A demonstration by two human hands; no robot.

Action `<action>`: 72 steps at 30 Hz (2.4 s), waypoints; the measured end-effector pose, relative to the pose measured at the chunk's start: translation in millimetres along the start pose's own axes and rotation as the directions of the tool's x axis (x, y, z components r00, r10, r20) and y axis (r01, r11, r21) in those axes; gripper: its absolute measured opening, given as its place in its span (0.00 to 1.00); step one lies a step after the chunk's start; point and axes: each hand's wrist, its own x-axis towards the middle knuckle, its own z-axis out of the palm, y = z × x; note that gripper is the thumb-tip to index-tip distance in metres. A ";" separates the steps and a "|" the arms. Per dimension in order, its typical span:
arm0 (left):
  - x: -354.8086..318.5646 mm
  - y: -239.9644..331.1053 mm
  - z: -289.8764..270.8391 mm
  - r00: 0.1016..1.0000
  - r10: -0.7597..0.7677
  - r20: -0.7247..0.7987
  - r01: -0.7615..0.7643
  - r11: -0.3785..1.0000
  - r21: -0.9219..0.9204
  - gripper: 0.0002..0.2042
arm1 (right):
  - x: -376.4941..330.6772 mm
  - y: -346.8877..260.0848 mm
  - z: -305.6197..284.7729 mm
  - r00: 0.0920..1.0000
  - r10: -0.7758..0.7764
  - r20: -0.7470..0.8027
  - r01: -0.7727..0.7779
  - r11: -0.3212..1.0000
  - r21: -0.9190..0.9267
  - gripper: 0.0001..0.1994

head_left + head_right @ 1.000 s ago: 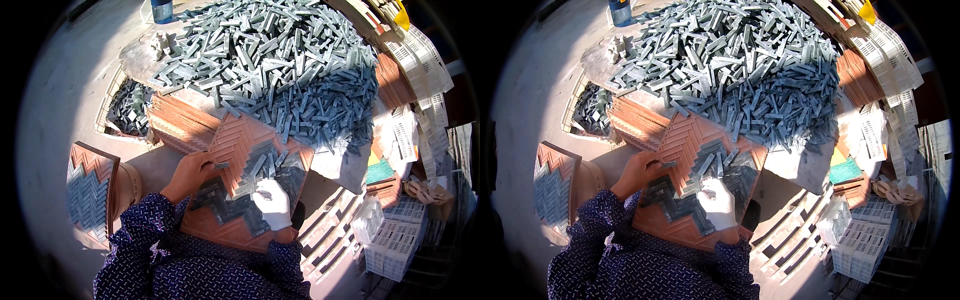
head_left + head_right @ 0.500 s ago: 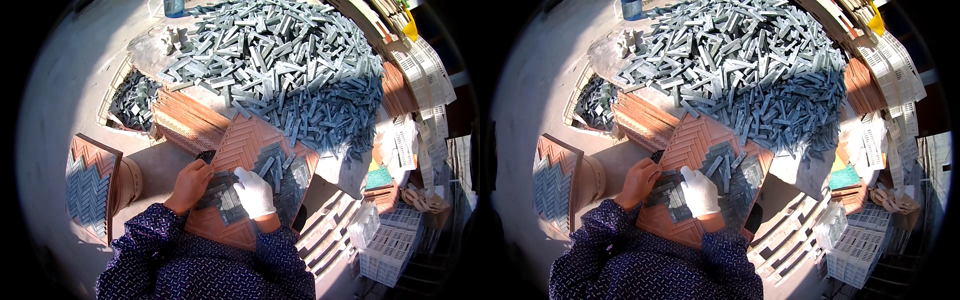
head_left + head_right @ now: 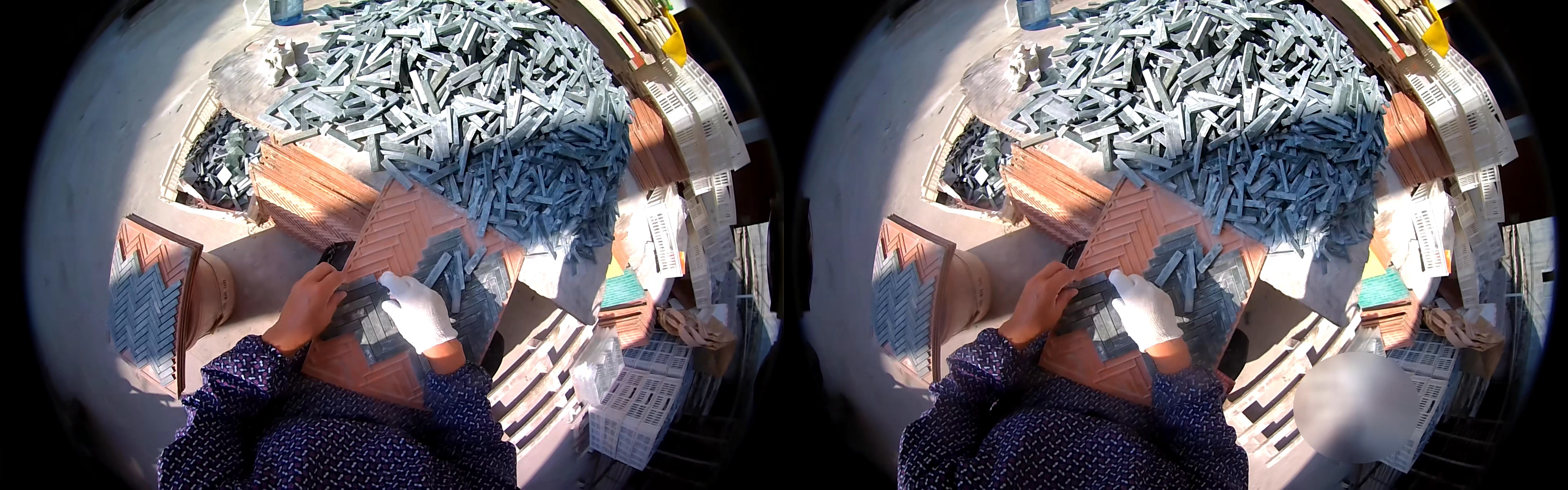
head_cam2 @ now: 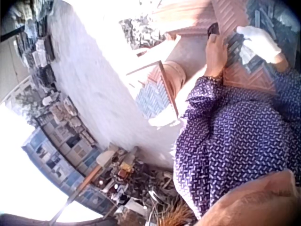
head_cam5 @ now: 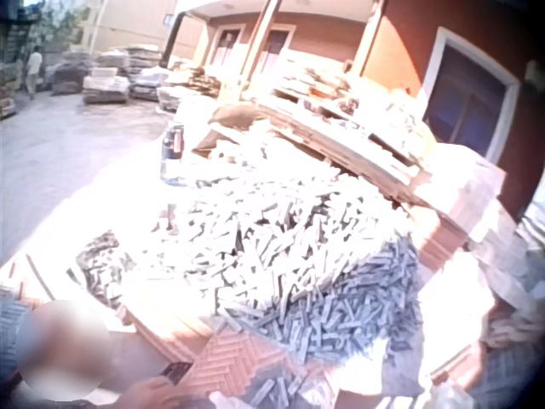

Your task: The person arranges small rectangular tiles on a wooden board in a herringbone pattern. They pick tiles from a nearby pile and place them one by one, adjusting positions to maintain alignment. The person occasionally lifts the board to inspect the pattern.

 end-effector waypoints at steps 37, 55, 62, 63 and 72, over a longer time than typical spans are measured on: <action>18.4 8.1 17.9 0.996 0.087 -0.009 -0.083 0.972 0.220 0.08 | -70.9 26.9 -16.1 0.791 0.321 -0.521 -0.173 0.934 0.313 0.11; 72.3 42.4 96.7 0.999 0.033 0.003 -0.034 0.988 0.148 0.11 | -41.2 61.3 0.5 0.695 0.624 -0.357 -0.073 0.555 0.829 0.10; 70.5 27.6 78.3 0.996 0.047 -0.075 -0.053 0.996 -0.072 0.08 | -41.6 40.5 6.1 0.740 0.627 -0.244 -0.017 0.381 0.925 0.09; 72.2 26.4 64.1 0.999 -0.010 -0.046 0.005 0.994 -0.108 0.08 | -43.3 39.6 7.2 0.751 0.625 -0.214 -0.028 0.354 0.935 0.10; 43.9 7.9 -15.0 0.967 -0.237 0.099 0.245 0.966 -0.079 0.07 | -17.5 14.4 29.8 0.872 0.345 -0.346 -0.128 0.844 0.520 0.07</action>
